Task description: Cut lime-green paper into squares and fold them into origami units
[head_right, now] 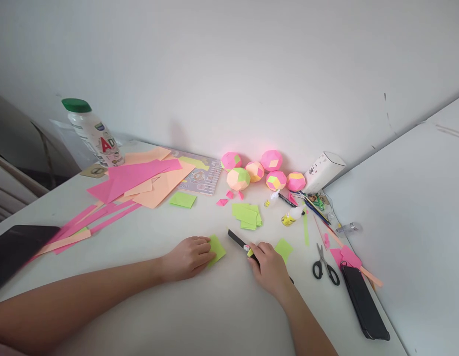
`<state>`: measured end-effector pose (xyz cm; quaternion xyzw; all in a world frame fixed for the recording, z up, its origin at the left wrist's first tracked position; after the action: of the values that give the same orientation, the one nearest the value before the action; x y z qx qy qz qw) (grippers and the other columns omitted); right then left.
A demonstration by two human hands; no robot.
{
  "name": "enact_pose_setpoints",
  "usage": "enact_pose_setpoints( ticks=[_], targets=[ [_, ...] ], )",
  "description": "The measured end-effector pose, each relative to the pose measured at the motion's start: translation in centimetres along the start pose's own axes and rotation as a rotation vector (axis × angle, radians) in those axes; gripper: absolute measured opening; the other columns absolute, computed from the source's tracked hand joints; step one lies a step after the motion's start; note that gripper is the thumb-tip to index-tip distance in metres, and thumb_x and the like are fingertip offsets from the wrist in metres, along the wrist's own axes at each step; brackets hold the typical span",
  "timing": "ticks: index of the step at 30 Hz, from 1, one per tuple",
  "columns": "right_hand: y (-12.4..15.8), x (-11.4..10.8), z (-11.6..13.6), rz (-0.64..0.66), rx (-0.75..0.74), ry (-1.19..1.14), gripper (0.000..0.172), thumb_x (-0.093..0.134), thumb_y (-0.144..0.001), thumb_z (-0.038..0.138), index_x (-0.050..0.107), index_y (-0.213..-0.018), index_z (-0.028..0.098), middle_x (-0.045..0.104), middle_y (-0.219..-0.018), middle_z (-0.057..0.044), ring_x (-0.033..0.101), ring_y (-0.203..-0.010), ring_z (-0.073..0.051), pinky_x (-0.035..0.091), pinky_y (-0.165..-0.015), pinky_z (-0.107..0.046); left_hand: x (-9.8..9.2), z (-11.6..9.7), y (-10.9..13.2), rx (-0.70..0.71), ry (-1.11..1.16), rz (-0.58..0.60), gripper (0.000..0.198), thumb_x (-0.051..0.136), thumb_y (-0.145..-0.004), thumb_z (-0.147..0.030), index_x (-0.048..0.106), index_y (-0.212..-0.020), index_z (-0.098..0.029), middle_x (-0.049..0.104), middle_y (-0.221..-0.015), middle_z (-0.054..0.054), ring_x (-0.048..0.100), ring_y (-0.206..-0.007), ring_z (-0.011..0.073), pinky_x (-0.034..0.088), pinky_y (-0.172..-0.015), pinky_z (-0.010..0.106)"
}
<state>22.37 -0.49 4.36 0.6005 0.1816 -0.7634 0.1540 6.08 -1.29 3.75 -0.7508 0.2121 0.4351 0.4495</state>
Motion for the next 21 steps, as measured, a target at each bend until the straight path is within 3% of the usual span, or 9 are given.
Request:
enact_pose_setpoints(
  ticks=[2,5,9,12,16,21],
  targets=[
    [0.1,-0.1,-0.3,0.002,0.004,0.0,0.035,0.042,-0.09,0.024,0.055,-0.121,0.017,0.061,-0.098,-0.011,0.059,-0.091,-0.024,0.055,-0.07,-0.036,-0.1,-0.4,-0.1,0.034,-0.033,0.006,0.027,0.038,-0.085,-0.01,0.052,-0.063,-0.018,0.049,-0.062,0.004,0.044,-0.059,0.0158,0.041,-0.057,0.028],
    [0.2,0.0,-0.3,0.006,0.005,0.022,0.035,0.042,-0.089,0.023,0.055,-0.121,0.016,0.06,-0.098,-0.012,0.058,-0.092,-0.025,0.055,-0.069,-0.036,-0.9,0.2,-0.1,-0.025,0.016,-0.054,0.023,0.041,-0.084,-0.009,0.057,-0.071,-0.018,0.053,-0.074,0.006,0.049,-0.071,0.0178,0.044,-0.065,0.031],
    [0.1,0.6,0.0,0.033,-0.009,0.063,0.036,0.044,-0.088,0.022,0.054,-0.122,0.014,0.06,-0.099,-0.013,0.057,-0.092,-0.026,0.055,-0.068,-0.037,-1.6,3.0,0.4,-0.288,0.095,-0.133,0.023,0.043,-0.082,-0.011,0.059,-0.097,-0.019,0.055,-0.1,0.01,0.05,-0.097,0.0231,0.046,-0.082,0.039],
    [0.2,0.8,0.1,0.048,-0.02,0.071,0.037,0.044,-0.088,0.021,0.054,-0.122,0.013,0.06,-0.1,-0.013,0.056,-0.093,-0.026,0.055,-0.068,-0.037,-0.9,4.9,0.9,-0.471,0.098,-0.086,0.027,0.051,-0.079,-0.022,0.057,-0.105,-0.019,0.053,-0.107,0.01,0.049,-0.103,0.0264,0.045,-0.087,0.045],
    [0.2,0.9,0.0,0.051,-0.009,0.08,0.037,0.045,-0.087,0.021,0.054,-0.123,0.015,0.06,-0.099,-0.013,0.056,-0.092,-0.026,0.055,-0.067,-0.036,0.1,4.8,0.8,-0.464,0.075,0.01,0.036,0.062,-0.071,-0.036,0.056,-0.102,-0.02,0.052,-0.115,0.011,0.044,-0.113,0.0306,0.039,-0.095,0.05],
    [0.5,0.5,0.2,0.117,-0.004,0.055,0.036,0.047,-0.087,0.019,0.055,-0.122,0.016,0.06,-0.096,-0.011,0.056,-0.09,-0.025,0.055,-0.069,-0.037,0.3,4.3,0.7,-0.428,0.087,0.045,0.029,0.063,-0.072,-0.035,0.055,-0.096,-0.02,0.051,-0.116,0.009,0.043,-0.115,0.0294,0.038,-0.096,0.049]
  ],
)
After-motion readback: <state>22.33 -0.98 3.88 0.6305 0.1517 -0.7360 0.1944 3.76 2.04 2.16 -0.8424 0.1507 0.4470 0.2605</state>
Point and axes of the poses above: each hand's wrist, its own y-axis away from the middle knuckle, its own x-axis out of the palm, z = x × y, the point moved 9 cm from there along -y, towards the middle knuckle
